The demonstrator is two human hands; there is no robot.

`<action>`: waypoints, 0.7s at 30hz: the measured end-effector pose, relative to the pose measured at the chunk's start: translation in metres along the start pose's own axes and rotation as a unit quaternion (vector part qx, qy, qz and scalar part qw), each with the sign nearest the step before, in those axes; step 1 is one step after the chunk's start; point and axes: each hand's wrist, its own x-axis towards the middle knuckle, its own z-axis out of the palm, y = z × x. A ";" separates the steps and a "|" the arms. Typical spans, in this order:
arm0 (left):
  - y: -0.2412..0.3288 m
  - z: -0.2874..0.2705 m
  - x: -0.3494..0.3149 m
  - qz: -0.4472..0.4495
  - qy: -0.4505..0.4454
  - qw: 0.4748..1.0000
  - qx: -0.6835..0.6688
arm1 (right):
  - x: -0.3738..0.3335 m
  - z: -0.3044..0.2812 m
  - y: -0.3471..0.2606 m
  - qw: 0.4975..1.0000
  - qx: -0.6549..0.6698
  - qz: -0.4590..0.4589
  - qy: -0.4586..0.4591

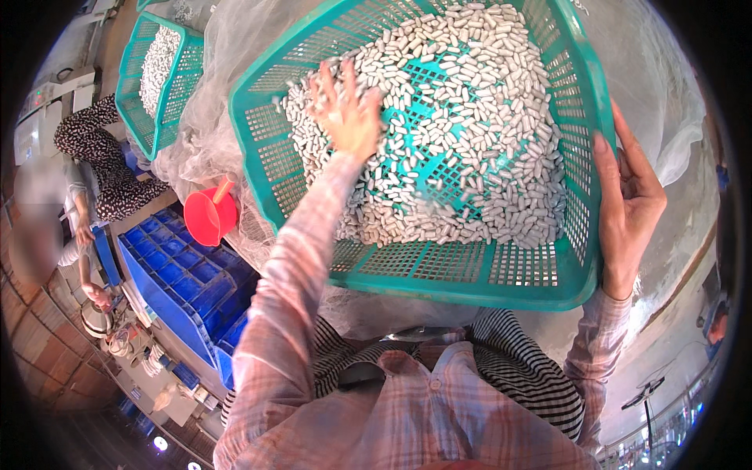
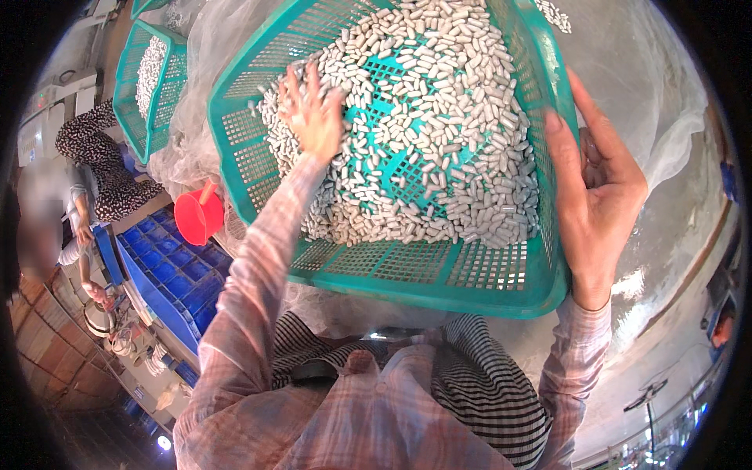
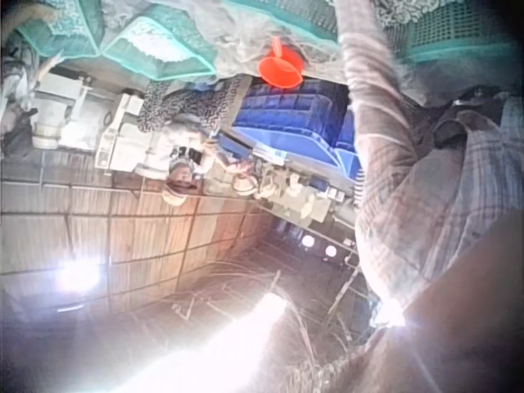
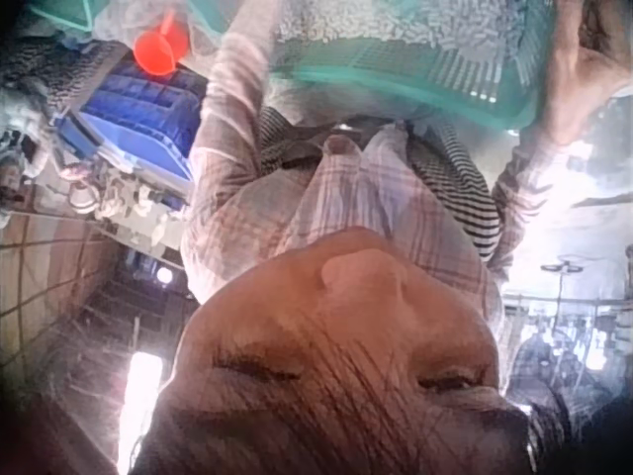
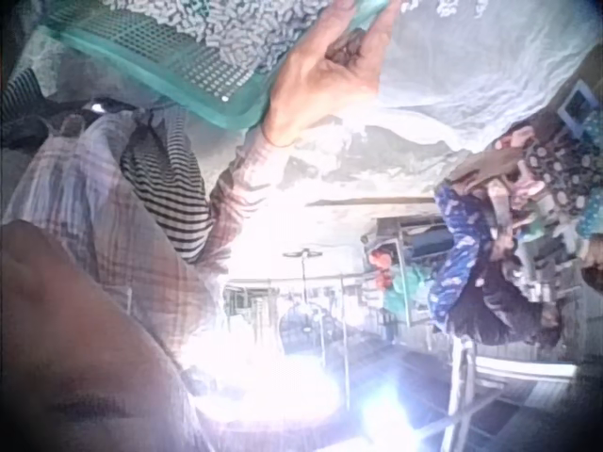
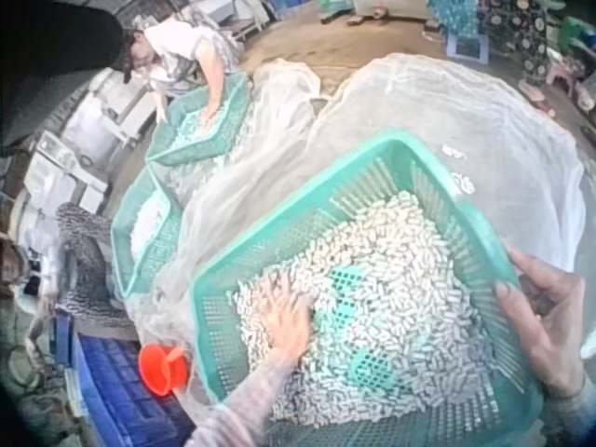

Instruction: The person sits and sifts white pellets in a green basket by hand, then pours them into a machine hopper. The person uses a red scoop to transfer pellets from a blue bin into the basket and continues sifting.

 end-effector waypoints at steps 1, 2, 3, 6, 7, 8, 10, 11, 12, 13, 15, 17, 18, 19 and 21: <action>0.026 0.007 0.008 0.031 0.030 0.996 -0.078 | 0.000 0.002 -0.005 1.000 -0.010 0.014 -0.007; 0.055 0.017 0.012 0.062 0.058 0.984 -0.159 | 0.000 0.007 -0.007 1.000 -0.023 0.017 -0.012; 0.113 0.003 0.010 0.082 0.010 0.983 -0.162 | -0.001 0.005 -0.003 0.999 -0.042 0.029 -0.006; 0.189 -0.005 -0.019 0.183 -0.018 0.966 -0.181 | -0.004 0.005 0.002 0.998 -0.054 0.020 -0.001; 0.190 -0.018 -0.042 0.245 -0.100 0.949 -0.173 | -0.005 0.004 0.006 0.999 -0.048 0.024 0.003; 0.188 -0.028 -0.062 0.306 -0.182 0.920 -0.162 | -0.005 0.000 0.009 0.999 -0.043 0.029 0.009; 0.137 -0.022 -0.108 0.429 -0.259 0.837 -0.219 | -0.006 -0.005 0.009 0.999 -0.029 0.046 -0.005; 0.103 -0.029 -0.112 0.452 -0.270 0.830 -0.184 | -0.006 -0.008 0.009 0.998 -0.029 0.059 -0.011; 0.068 -0.041 -0.110 0.476 -0.280 0.820 -0.150 | -0.006 -0.011 0.009 0.997 -0.032 0.073 -0.016; 0.040 -0.053 -0.101 0.423 -0.327 0.837 -0.113 | -0.006 -0.012 0.011 0.997 -0.022 0.073 -0.011; -0.020 -0.056 -0.076 0.358 -0.334 0.870 -0.054 | -0.008 -0.012 0.017 0.997 -0.002 0.073 0.001; -0.057 -0.050 -0.045 0.242 -0.233 0.936 0.106 | -0.008 -0.013 0.019 0.998 -0.018 0.068 -0.003; -0.073 -0.034 -0.030 0.151 -0.139 0.979 0.002 | -0.008 -0.012 0.021 0.998 -0.022 0.065 -0.007; -0.053 -0.021 -0.005 0.057 -0.056 0.994 -0.078 | -0.008 -0.011 0.020 0.998 -0.040 0.056 -0.009; -0.002 0.000 0.011 -0.037 0.038 0.998 -0.016 | -0.008 -0.008 0.012 0.997 -0.071 0.028 -0.015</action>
